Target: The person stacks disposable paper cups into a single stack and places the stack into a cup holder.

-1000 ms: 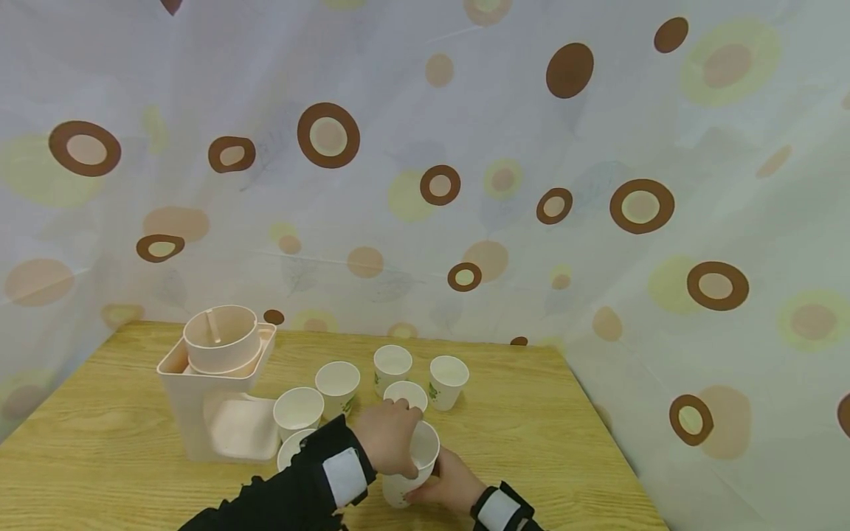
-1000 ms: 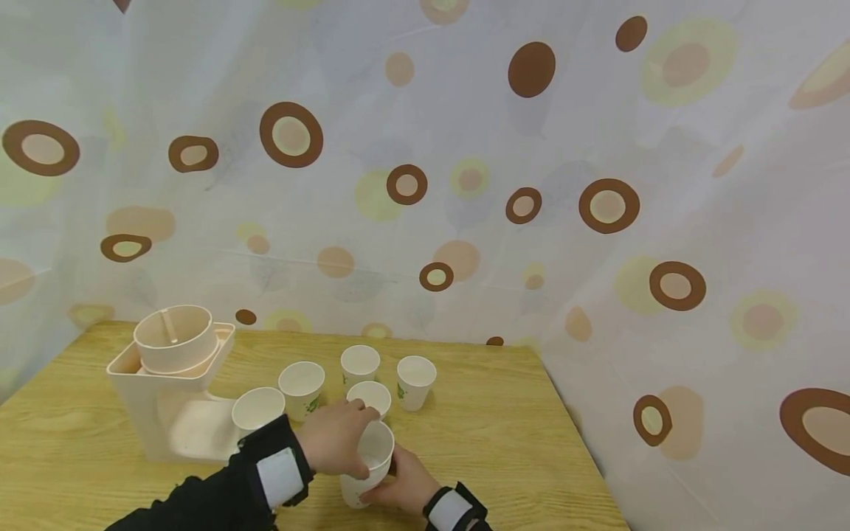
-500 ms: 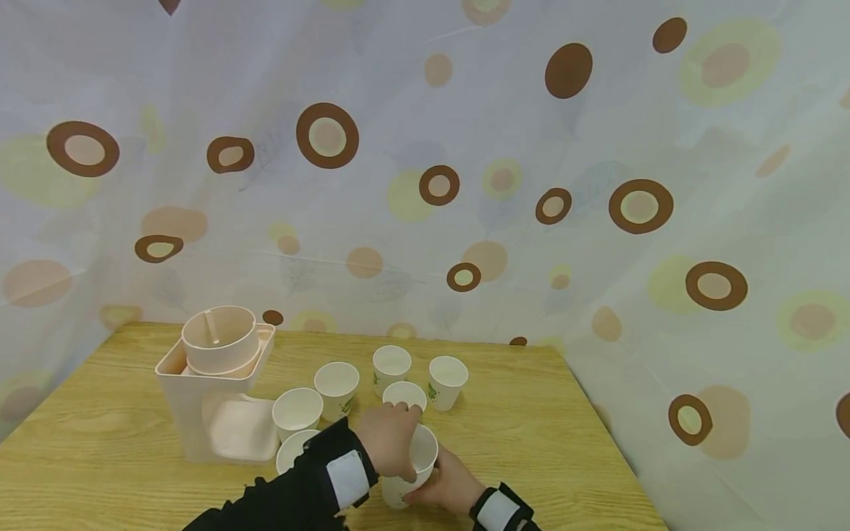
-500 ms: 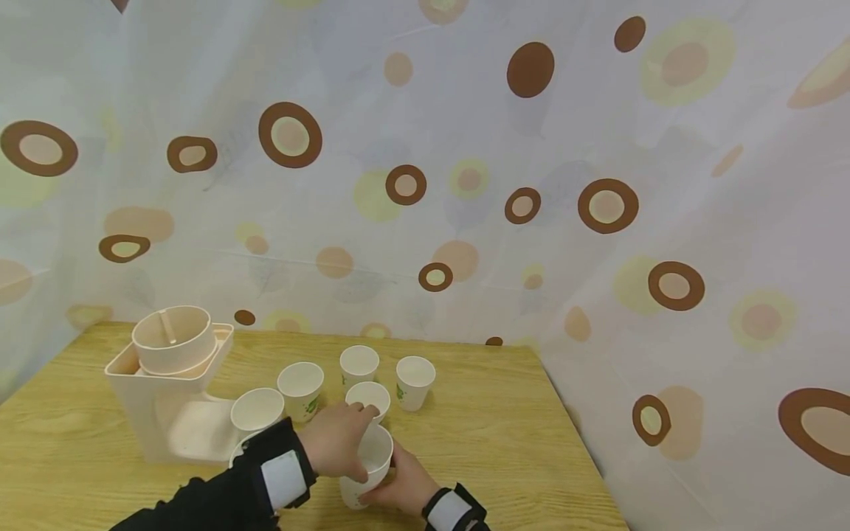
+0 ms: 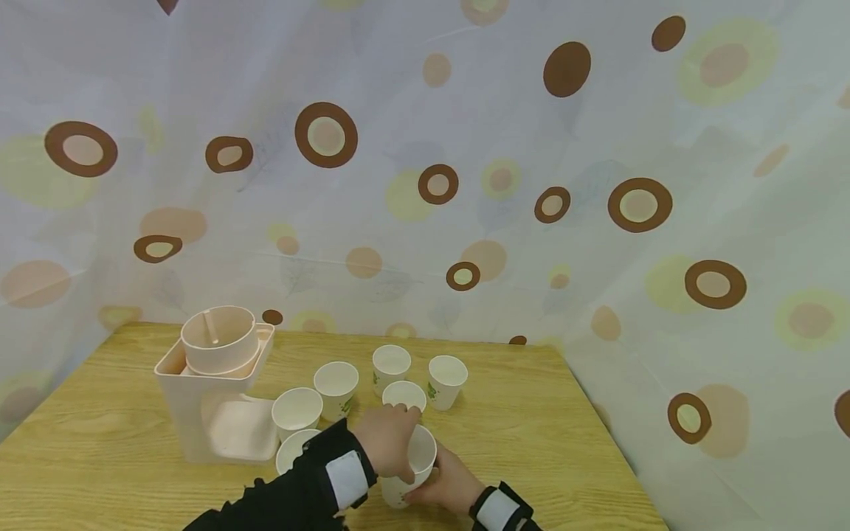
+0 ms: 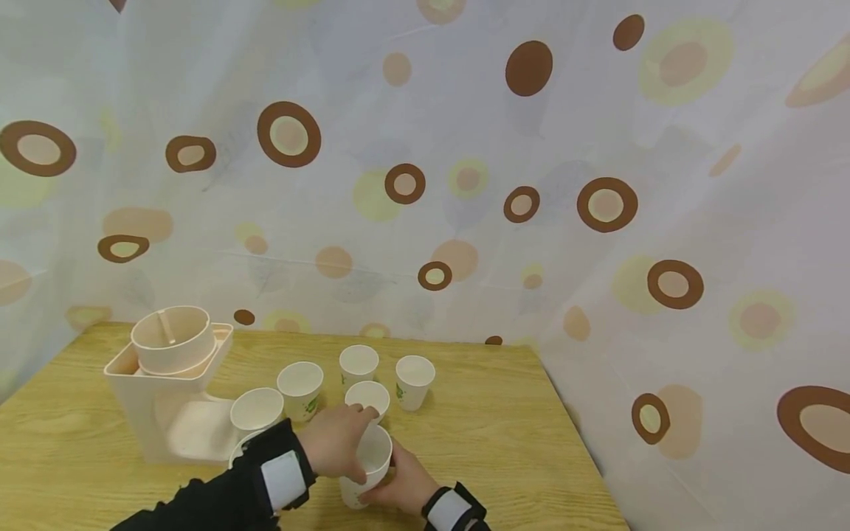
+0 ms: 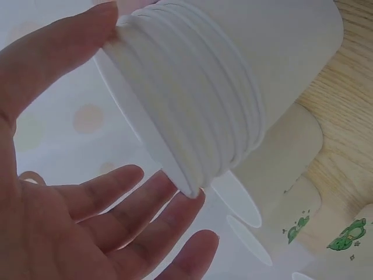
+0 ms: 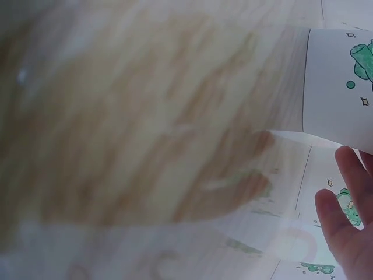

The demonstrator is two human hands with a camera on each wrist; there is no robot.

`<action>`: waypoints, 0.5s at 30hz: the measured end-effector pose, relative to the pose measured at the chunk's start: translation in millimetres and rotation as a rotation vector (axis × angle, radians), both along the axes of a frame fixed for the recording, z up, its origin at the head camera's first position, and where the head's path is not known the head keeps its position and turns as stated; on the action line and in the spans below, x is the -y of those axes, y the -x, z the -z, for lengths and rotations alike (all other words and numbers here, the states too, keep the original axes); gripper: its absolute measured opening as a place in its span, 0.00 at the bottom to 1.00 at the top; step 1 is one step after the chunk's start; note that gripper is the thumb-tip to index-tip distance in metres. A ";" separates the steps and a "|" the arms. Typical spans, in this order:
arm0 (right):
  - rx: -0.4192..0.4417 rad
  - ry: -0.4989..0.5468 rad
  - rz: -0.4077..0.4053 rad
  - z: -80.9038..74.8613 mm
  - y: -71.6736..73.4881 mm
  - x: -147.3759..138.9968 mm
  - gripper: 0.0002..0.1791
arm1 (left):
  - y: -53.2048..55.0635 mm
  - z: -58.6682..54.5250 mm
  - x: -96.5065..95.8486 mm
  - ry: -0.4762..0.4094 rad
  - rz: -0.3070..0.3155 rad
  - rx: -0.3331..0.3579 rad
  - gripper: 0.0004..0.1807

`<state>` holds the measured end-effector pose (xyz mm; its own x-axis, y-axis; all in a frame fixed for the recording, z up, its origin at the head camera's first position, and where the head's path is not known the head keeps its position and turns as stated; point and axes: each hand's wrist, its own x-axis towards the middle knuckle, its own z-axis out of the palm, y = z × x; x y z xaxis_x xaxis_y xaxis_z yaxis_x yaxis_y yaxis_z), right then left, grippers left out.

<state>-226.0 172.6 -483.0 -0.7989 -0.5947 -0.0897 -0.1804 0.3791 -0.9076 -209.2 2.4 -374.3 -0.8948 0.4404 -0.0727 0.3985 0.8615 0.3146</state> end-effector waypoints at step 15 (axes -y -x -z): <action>-0.036 0.014 -0.009 2.8 0.8 2.1 0.42 | -19.7 5.2 84.0 0.004 -0.241 -0.077 0.32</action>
<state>-226.8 170.6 -485.8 -0.7962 -0.6028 -0.0530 -0.2159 0.3648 -0.9057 -189.5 -81.6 -379.5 -0.9769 0.2139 -0.0015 0.2045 0.9358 0.2872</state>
